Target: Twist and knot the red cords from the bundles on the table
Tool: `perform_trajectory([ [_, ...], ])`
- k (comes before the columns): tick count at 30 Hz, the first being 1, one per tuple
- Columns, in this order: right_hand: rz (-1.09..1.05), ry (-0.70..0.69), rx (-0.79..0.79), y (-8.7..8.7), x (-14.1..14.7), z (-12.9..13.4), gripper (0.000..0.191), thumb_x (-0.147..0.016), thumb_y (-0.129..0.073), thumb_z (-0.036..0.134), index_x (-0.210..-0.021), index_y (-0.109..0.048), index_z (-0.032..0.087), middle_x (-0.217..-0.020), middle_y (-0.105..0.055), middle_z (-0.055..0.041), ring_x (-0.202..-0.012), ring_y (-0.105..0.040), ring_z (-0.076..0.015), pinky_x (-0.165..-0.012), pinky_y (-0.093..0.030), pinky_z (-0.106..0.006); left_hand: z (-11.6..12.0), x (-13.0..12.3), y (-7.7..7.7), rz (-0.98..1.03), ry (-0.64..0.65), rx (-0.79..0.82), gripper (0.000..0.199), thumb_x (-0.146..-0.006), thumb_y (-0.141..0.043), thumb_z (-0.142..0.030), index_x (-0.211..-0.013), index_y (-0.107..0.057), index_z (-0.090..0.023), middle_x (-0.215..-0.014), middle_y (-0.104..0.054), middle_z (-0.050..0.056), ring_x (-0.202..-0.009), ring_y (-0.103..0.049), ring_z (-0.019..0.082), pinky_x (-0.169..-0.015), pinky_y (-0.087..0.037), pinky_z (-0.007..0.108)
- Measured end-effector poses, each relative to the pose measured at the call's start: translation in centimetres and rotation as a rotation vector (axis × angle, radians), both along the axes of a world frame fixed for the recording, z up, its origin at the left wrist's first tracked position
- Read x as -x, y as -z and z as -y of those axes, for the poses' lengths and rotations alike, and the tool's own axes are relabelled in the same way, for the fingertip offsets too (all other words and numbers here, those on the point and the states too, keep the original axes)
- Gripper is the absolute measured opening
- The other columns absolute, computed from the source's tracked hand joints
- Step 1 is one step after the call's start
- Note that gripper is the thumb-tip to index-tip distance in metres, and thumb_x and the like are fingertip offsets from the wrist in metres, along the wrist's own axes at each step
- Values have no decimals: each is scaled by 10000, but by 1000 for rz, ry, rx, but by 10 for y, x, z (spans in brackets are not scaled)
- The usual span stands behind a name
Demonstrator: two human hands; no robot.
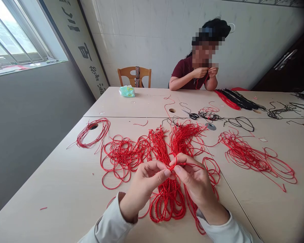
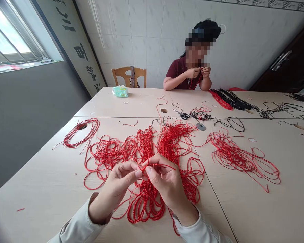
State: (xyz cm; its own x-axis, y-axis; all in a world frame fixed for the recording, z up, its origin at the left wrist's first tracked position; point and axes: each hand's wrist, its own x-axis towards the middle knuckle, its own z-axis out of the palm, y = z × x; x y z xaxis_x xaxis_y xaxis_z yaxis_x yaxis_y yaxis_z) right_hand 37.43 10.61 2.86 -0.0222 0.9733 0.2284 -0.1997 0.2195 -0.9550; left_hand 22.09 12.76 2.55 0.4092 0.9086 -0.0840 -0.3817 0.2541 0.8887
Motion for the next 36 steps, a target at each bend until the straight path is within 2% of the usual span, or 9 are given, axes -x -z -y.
perform_trajectory([
  [6, -157, -58, 118, 9, 2, -5, 64, -848, -663, 274, -883, -692, 229, -703, -650, 13, -599, -594, -117, -592, -514, -239, 0, -1, -2, 179, 137, 138, 104, -767, -738, -217, -687, -701, -161, -627, -647, -2, -644, -561, 100, -706, -422, 202],
  [10, -218, -88, 181, 12, 1, -7, 81, -846, -665, 282, -884, -702, 221, -740, -669, -4, -563, -587, -110, -551, -512, -241, -1, -1, 3, 299, 205, 284, 93, -798, -697, -216, -739, -712, -145, -706, -671, 22, -671, -583, 95, -707, -429, 196],
  [12, -216, -118, 199, 10, 1, -7, 81, -841, -671, 287, -871, -698, 217, -713, -654, 2, -548, -574, -108, -545, -512, -245, -1, -1, 3, 306, 245, 307, 112, -816, -681, -229, -758, -713, -138, -731, -667, 28, -683, -580, 94, -701, -428, 193],
  [15, -178, -64, 190, 5, 0, -8, 101, -827, -690, 298, -788, -677, 206, -643, -616, 22, -554, -558, -101, -566, -502, -230, 0, -2, 0, 173, 214, 186, 131, -834, -674, -270, -820, -709, -145, -756, -662, 33, -728, -577, 112, -745, -433, 214],
  [19, -41, 155, 134, 3, 0, -10, 162, -789, -735, 310, -712, -649, 197, -674, -613, 24, -631, -547, -97, -610, -476, -198, 2, -4, -2, -117, 17, -77, 174, -787, -740, -283, -903, -663, -178, -842, -653, 24, -812, -567, 139, -764, -426, 239],
  [21, 8, 168, 132, 3, -1, -9, 181, -801, -724, 325, -703, -641, 197, -669, -598, 27, -631, -529, -97, -602, -459, -195, 2, -4, 0, -182, -23, -133, 188, -777, -751, -298, -879, -656, -172, -837, -645, 23, -800, -558, 138, -746, -424, 240],
  [28, 26, 114, 149, 5, -2, -7, 302, -873, -641, 355, -637, -554, 186, -599, -467, 45, -581, -401, -91, -546, -367, -205, -1, -5, 1, -43, 69, 2, 230, -768, -756, -354, -801, -664, -146, -748, -675, 21, -700, -587, 111, -710, -452, 225],
  [32, 10, 102, 166, 7, -3, -8, 325, -870, -646, 349, -624, -512, 183, -601, -418, 50, -584, -351, -94, -546, -326, -222, -1, -5, -1, 27, 87, 26, 198, -770, -761, -326, -787, -669, -152, -684, -673, 6, -696, -611, 107, -726, -465, 214],
  [36, -45, 100, 187, 9, -3, -8, 344, -867, -651, 353, -619, -485, 184, -607, -367, 52, -587, -301, -101, -542, -291, -238, -1, -4, 0, 2, 64, 14, 168, -740, -788, -281, -772, -679, -158, -691, -672, -3, -681, -595, 101, -706, -460, 210],
])
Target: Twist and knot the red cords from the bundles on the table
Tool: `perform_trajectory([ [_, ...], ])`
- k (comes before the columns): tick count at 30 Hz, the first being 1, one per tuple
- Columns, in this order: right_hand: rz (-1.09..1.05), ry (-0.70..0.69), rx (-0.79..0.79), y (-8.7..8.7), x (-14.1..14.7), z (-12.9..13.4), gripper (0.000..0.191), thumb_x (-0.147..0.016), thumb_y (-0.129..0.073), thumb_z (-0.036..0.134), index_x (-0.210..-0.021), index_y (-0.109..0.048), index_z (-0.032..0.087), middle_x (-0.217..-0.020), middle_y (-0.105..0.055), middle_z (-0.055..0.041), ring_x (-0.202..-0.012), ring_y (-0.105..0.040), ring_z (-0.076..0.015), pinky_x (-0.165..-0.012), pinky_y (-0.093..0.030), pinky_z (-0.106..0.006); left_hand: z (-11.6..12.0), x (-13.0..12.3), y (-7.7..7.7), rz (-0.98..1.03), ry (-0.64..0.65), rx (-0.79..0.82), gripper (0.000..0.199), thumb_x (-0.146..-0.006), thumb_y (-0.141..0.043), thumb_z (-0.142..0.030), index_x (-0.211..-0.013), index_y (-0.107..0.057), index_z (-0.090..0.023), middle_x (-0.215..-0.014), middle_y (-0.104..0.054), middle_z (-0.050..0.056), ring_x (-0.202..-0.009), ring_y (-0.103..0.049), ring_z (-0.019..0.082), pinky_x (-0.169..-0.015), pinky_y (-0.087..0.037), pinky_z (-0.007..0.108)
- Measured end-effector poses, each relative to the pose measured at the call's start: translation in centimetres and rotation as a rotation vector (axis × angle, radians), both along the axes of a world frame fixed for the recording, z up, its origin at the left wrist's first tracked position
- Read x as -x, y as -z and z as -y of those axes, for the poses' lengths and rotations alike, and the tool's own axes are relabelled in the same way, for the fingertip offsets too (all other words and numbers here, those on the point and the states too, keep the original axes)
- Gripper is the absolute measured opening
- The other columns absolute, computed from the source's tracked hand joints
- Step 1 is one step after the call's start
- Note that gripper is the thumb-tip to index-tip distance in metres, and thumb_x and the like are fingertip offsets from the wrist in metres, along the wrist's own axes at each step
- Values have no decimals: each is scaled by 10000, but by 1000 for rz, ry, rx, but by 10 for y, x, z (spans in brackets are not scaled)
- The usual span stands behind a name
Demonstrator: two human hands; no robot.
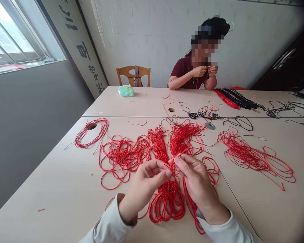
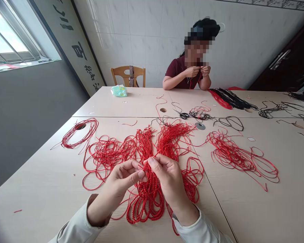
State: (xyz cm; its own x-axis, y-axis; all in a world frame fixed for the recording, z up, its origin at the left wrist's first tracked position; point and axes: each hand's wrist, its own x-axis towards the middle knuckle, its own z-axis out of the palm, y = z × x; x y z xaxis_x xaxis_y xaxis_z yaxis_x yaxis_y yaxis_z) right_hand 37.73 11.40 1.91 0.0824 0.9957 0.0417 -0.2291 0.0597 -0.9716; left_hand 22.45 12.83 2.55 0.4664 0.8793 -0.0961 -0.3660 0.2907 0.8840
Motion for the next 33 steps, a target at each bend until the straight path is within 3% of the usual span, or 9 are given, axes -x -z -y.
perform_trajectory([
  [10, -115, -32, 46, -2, 0, -1, 214, -835, -683, 358, -694, -661, 198, -595, -433, 45, -571, -325, -97, -550, -298, -232, 0, 2, 2, -54, -25, -58, 123, -730, -791, -228, -760, -686, -171, -710, -666, -9, -695, -577, 109, -701, -451, 221],
  [24, -191, 18, 22, -9, 4, 0, 159, -758, -750, 344, -698, -693, 208, -597, -499, 44, -566, -377, -93, -571, -366, -219, -1, 3, -2, 40, -37, -13, 91, -780, -756, -252, -784, -712, -172, -727, -693, 0, -673, -578, 88, -685, -444, 199],
  [33, -166, 10, 26, -5, 5, 1, 106, -744, -764, 330, -752, -726, 231, -685, -604, 19, -624, -464, -109, -641, -424, -241, -3, 6, -3, 92, -69, 50, 74, -822, -710, -250, -808, -711, -177, -676, -668, -7, -677, -554, 95, -707, -416, 214],
])
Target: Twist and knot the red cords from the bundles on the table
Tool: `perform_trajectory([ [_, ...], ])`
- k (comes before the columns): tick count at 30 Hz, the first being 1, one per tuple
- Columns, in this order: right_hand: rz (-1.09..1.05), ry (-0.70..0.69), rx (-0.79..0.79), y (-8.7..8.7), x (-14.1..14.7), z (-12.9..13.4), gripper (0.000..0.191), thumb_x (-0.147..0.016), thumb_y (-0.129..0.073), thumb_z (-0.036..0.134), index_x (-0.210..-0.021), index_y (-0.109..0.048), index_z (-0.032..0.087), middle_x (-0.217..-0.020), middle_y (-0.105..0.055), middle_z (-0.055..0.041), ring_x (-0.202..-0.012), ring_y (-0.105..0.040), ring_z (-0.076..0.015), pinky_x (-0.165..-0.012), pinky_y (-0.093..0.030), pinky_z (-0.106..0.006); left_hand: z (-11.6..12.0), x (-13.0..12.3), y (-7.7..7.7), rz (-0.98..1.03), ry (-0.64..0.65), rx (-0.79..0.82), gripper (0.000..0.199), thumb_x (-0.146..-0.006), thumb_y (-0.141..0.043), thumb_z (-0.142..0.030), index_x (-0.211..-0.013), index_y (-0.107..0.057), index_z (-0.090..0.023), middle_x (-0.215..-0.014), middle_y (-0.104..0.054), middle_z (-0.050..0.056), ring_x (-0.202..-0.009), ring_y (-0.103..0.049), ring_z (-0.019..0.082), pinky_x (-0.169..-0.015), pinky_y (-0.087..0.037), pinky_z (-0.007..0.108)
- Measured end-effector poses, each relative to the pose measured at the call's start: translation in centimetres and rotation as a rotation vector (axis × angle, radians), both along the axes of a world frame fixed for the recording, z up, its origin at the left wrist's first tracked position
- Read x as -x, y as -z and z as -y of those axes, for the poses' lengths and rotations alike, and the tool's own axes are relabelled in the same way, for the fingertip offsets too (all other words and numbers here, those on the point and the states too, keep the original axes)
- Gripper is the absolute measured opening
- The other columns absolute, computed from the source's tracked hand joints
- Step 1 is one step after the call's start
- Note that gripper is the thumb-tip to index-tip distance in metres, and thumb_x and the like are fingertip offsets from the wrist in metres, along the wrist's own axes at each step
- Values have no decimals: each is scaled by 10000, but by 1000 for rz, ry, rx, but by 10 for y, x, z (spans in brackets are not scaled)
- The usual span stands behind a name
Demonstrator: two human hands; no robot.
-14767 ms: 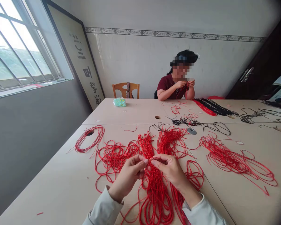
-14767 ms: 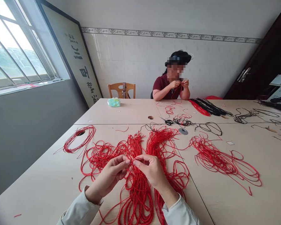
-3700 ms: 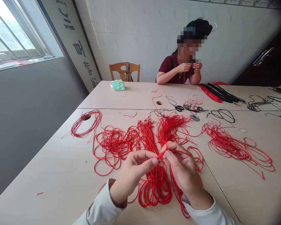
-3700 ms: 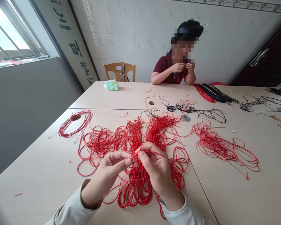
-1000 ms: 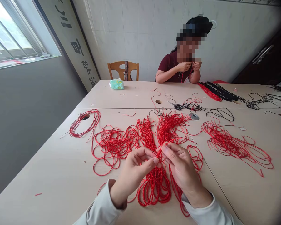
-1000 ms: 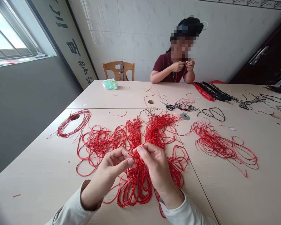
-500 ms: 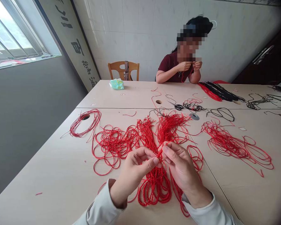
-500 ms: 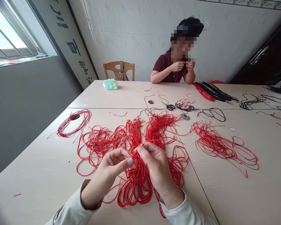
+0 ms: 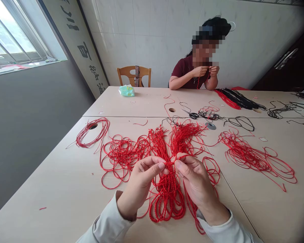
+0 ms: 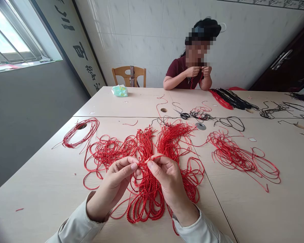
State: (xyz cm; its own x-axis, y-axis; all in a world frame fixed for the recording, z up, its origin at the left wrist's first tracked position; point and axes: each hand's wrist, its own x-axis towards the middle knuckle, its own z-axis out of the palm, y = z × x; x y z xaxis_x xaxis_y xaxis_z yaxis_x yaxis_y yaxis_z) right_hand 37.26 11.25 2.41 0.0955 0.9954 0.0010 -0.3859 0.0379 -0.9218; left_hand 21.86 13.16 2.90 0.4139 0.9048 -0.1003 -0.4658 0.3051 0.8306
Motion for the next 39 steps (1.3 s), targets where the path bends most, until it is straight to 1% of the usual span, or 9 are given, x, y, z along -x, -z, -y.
perform_trajectory([
  [8, 31, 12, -11, -2, 0, -1, 161, -758, -747, 357, -715, -701, 209, -606, -512, 35, -571, -397, -97, -582, -388, -224, -1, -2, -1, -4, 9, 2, 100, -826, -701, -259, -786, -700, -167, -665, -655, -5, -672, -534, 101, -714, -402, 225],
  [16, 47, 36, -10, -3, 0, 0, 170, -743, -754, 365, -722, -699, 205, -595, -492, 34, -554, -388, -104, -573, -396, -235, -1, -2, -3, -14, 4, 26, 120, -790, -727, -279, -762, -702, -165, -652, -655, 1, -660, -538, 116, -711, -400, 242],
  [20, 46, 30, -18, -3, 0, -1, 185, -754, -749, 373, -710, -689, 204, -605, -487, 35, -570, -393, -102, -583, -394, -230, -1, -2, -2, -14, 24, 42, 121, -785, -730, -280, -759, -701, -165, -650, -651, 2, -657, -532, 117, -706, -394, 241],
  [25, 67, 32, -22, 0, -1, -1, 198, -771, -738, 373, -709, -672, 197, -620, -503, 30, -576, -403, -104, -580, -393, -231, -1, -2, -1, -31, 40, 54, 145, -770, -738, -297, -743, -692, -162, -633, -638, 5, -636, -517, 122, -681, -384, 248],
  [31, 135, 69, -79, 4, 0, -1, 140, -798, -717, 337, -756, -671, 212, -710, -579, 11, -639, -479, -116, -618, -435, -230, -1, -3, -1, -70, 43, 24, 198, -783, -724, -343, -726, -684, -158, -652, -645, 20, -652, -510, 127, -681, -386, 247],
  [35, 189, 65, -92, 3, 1, -1, 155, -810, -698, 340, -739, -655, 209, -709, -585, 6, -632, -482, -122, -611, -434, -237, -1, -3, 0, -74, 59, -2, 196, -800, -712, -322, -693, -671, -163, -632, -639, 8, -637, -506, 115, -670, -384, 234],
  [39, 207, 52, -69, 3, 1, -1, 181, -820, -681, 353, -726, -649, 201, -677, -563, 10, -610, -458, -121, -594, -414, -241, 0, -3, 2, -48, 70, 16, 177, -789, -727, -320, -715, -681, -166, -634, -658, 6, -633, -529, 114, -683, -398, 232],
])
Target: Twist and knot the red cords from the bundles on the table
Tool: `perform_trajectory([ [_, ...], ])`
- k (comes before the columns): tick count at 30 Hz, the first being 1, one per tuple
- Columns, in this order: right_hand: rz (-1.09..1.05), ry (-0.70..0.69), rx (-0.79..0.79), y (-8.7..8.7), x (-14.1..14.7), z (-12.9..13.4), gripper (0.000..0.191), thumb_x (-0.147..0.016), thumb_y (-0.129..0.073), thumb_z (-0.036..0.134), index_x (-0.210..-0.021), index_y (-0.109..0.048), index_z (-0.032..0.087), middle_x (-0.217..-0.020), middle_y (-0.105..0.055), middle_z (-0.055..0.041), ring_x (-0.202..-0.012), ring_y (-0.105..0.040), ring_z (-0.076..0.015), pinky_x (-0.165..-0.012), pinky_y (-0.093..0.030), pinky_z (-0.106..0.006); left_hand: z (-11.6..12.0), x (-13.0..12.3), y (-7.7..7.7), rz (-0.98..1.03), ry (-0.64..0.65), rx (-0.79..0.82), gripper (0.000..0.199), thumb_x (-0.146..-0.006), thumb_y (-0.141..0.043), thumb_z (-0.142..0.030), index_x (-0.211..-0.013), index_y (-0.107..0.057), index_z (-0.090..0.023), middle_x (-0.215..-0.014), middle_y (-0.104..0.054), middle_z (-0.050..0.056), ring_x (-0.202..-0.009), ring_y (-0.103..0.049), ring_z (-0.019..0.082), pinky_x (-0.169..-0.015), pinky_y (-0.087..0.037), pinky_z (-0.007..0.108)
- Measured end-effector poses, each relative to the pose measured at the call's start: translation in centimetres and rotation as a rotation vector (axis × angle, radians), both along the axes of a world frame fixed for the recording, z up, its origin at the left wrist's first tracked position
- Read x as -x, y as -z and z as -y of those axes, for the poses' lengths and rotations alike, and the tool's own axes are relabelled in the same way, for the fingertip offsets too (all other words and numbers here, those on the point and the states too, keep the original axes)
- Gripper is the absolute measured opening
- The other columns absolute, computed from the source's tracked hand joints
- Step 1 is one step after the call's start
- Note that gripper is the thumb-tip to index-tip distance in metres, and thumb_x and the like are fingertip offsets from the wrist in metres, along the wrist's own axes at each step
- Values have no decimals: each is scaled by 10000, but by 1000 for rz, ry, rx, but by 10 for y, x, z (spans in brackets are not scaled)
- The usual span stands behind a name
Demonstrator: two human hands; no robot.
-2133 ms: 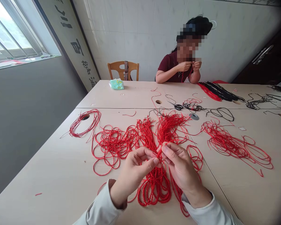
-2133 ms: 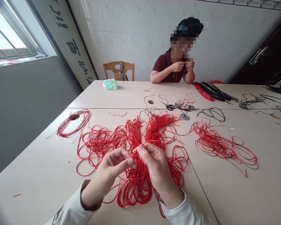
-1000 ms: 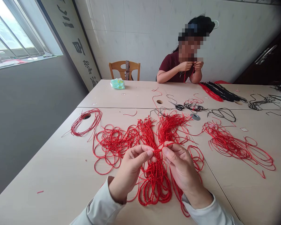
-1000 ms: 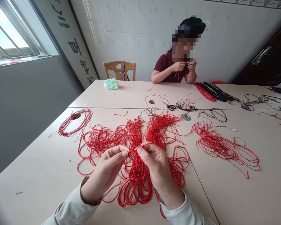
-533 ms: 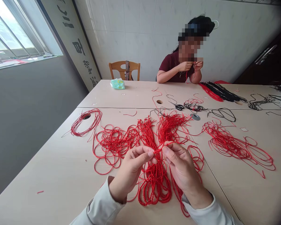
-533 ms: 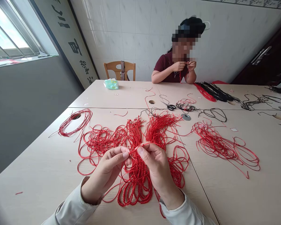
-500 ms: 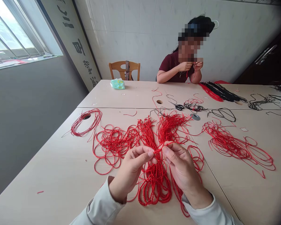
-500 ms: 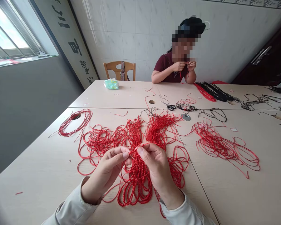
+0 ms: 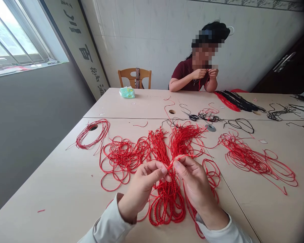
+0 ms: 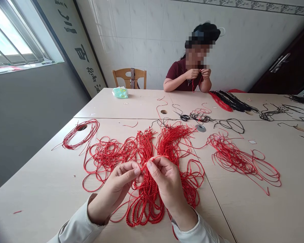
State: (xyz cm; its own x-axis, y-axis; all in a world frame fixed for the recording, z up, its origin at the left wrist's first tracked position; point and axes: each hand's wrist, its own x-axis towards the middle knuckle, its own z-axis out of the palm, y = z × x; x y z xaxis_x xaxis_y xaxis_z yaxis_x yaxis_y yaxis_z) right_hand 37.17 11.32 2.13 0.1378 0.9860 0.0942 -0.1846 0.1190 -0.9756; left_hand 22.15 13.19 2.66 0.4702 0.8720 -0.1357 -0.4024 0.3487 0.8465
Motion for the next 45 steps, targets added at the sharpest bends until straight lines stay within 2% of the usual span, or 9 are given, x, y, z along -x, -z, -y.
perform_trajectory([
  [8, -57, -38, 44, -1, -1, 0, 205, -835, -668, 373, -731, -640, 199, -633, -502, 29, -567, -403, -105, -551, -380, -228, 2, -2, 3, 48, 36, -8, 97, -801, -727, -264, -774, -715, -172, -677, -706, 15, -685, -615, 122, -727, -444, 231],
  [17, -180, -205, 47, -3, 0, 2, 137, -837, -688, 288, -737, -649, 204, -657, -613, 24, -599, -536, -105, -619, -444, -229, 3, -3, 2, -14, -31, -87, 135, -812, -722, -257, -716, -696, -165, -640, -677, -8, -650, -569, 91, -683, -424, 193],
  [21, -285, -243, 80, -5, 1, 2, 132, -832, -695, 269, -723, -666, 200, -615, -590, 37, -564, -506, -87, -595, -425, -215, 4, -4, 2, 11, -20, -74, 143, -809, -725, -261, -706, -694, -167, -634, -674, -11, -640, -578, 86, -671, -434, 187],
  [27, -339, -204, 122, -4, 0, 2, 109, -786, -743, 279, -724, -697, 202, -583, -533, 50, -540, -421, -68, -534, -372, -185, 6, -3, 2, 51, 13, -26, 145, -785, -740, -285, -724, -682, -167, -632, -670, -10, -648, -600, 96, -681, -450, 196],
  [34, -297, -206, 53, -8, -3, 3, 44, -800, -727, 263, -779, -713, 227, -628, -573, 47, -559, -458, -70, -566, -417, -184, 7, -3, 2, -265, -128, -233, 238, -781, -724, -347, -685, -633, -149, -637, -615, -2, -602, -507, 98, -606, -408, 209],
  [40, -356, -216, 71, -10, -2, 2, 21, -789, -726, 243, -787, -714, 226, -703, -614, 38, -557, -449, -63, -565, -430, -178, 6, -3, -1, -234, -101, -188, 284, -741, -745, -401, -680, -613, -156, -624, -600, -3, -608, -513, 115, -612, -414, 229],
  [45, -327, -197, 59, -8, -2, 2, 29, -787, -730, 243, -784, -707, 225, -712, -624, 37, -578, -478, -66, -599, -436, -184, 6, -3, 0, -244, -126, -236, 205, -770, -732, -358, -758, -682, -160, -705, -634, 10, -671, -525, 115, -654, -425, 219],
])
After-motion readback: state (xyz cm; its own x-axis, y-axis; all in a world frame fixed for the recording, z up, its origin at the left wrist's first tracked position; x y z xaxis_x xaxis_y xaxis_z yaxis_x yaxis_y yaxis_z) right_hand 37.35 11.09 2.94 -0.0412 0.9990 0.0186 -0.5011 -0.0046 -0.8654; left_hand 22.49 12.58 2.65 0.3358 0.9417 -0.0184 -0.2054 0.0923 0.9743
